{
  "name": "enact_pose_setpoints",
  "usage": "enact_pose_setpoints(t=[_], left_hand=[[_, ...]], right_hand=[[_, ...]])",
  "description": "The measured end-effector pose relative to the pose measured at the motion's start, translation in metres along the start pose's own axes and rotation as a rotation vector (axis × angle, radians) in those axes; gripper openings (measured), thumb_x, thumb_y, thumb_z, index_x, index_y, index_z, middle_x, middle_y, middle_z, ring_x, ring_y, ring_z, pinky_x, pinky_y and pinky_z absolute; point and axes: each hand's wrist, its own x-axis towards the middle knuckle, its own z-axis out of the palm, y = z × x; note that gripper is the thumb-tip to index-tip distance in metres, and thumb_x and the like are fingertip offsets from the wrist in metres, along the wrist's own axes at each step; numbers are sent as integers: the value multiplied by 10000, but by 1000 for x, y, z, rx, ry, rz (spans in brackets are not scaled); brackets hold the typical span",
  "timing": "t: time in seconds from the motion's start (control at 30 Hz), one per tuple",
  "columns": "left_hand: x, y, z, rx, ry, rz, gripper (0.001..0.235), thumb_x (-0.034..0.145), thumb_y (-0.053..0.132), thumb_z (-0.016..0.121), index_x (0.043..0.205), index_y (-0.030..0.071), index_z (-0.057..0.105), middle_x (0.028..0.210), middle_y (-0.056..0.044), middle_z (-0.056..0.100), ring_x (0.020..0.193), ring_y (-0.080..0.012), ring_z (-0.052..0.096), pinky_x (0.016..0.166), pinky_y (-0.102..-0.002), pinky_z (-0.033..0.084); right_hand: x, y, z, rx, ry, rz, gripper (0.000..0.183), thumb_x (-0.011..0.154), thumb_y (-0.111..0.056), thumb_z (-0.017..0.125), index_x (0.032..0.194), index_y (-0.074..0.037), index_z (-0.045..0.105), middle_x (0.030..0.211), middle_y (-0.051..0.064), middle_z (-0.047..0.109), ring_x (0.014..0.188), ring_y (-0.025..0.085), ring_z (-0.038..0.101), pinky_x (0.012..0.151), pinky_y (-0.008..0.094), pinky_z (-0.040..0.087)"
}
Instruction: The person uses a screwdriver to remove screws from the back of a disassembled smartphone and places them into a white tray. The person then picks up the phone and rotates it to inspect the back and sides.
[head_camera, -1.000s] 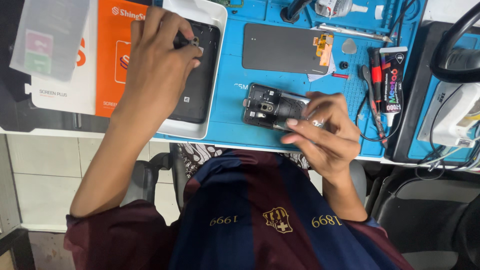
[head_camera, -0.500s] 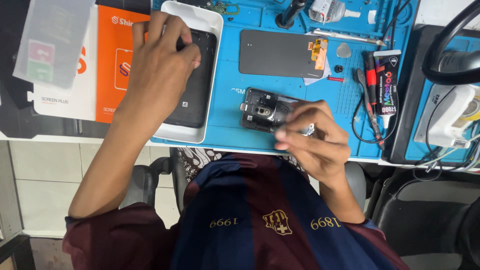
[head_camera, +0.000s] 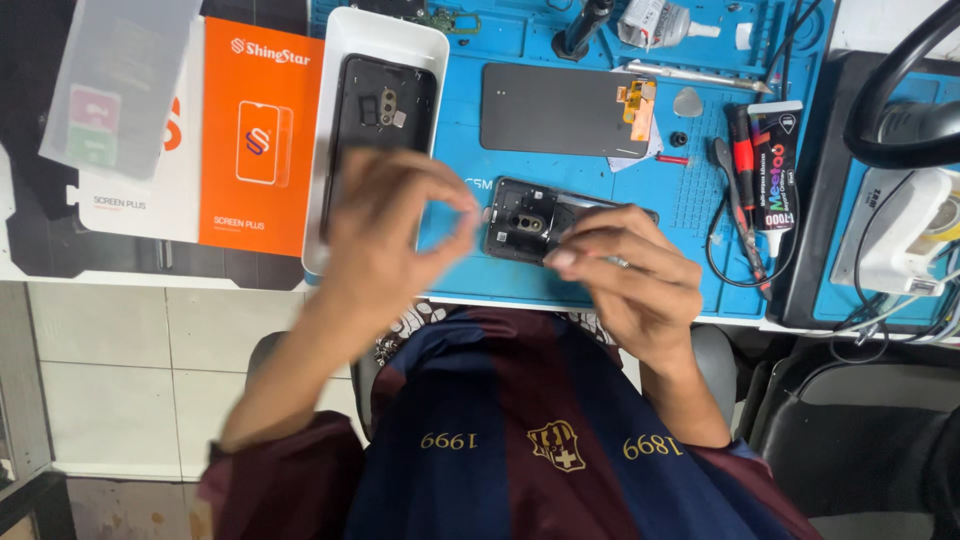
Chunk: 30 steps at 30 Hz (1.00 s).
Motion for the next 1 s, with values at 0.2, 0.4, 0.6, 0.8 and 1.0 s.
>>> enact_pose_setpoints(t=[0.2, 0.4, 0.6, 0.8, 1.0], left_hand=[[-10, 27, 47, -275, 43, -35, 324, 946, 33, 809, 1165, 59, 572, 1100, -13, 729, 1088, -198, 685, 972, -376, 495], [-8, 31, 61, -340, 70, -32, 321, 925, 26, 828, 1131, 86, 589, 1064, -18, 744, 1060, -187, 679, 938, -348, 506], [-8, 29, 60, -324, 89, -3, 321, 924, 36, 836, 1116, 90, 584, 1052, -7, 755, 1047, -181, 677, 938, -350, 496], [-8, 28, 53, -282, 83, -6, 290, 920, 50, 841, 1099, 82, 616, 1042, -15, 761, 1042, -178, 662, 923, -326, 490], [-8, 27, 50, -244, 87, 26, 275, 917, 67, 844, 1085, 79, 626, 1031, 8, 766, 1031, -161, 664, 931, -334, 477]], right_hand=[[-34, 18, -6, 252, 489, -2, 390, 1082, -65, 636, 1465, -125, 598, 1015, 206, 745, 824, 267, 755, 698, 408, 680], [-46, 21, -9, 253, 579, -19, 421, 1087, -130, 646, 1501, -164, 575, 971, 182, 739, 764, 238, 752, 669, 401, 691], [-40, 22, -8, 259, 585, -49, 425, 1073, -137, 643, 1492, -166, 574, 1008, 171, 732, 735, 246, 748, 645, 390, 687], [-37, 21, -5, 274, 609, -51, 421, 1072, -136, 654, 1486, -152, 576, 985, 178, 732, 734, 255, 743, 648, 402, 690], [-32, 23, -5, 262, 601, -94, 420, 1061, -134, 650, 1473, -145, 571, 1005, 177, 723, 720, 250, 747, 627, 391, 685]])
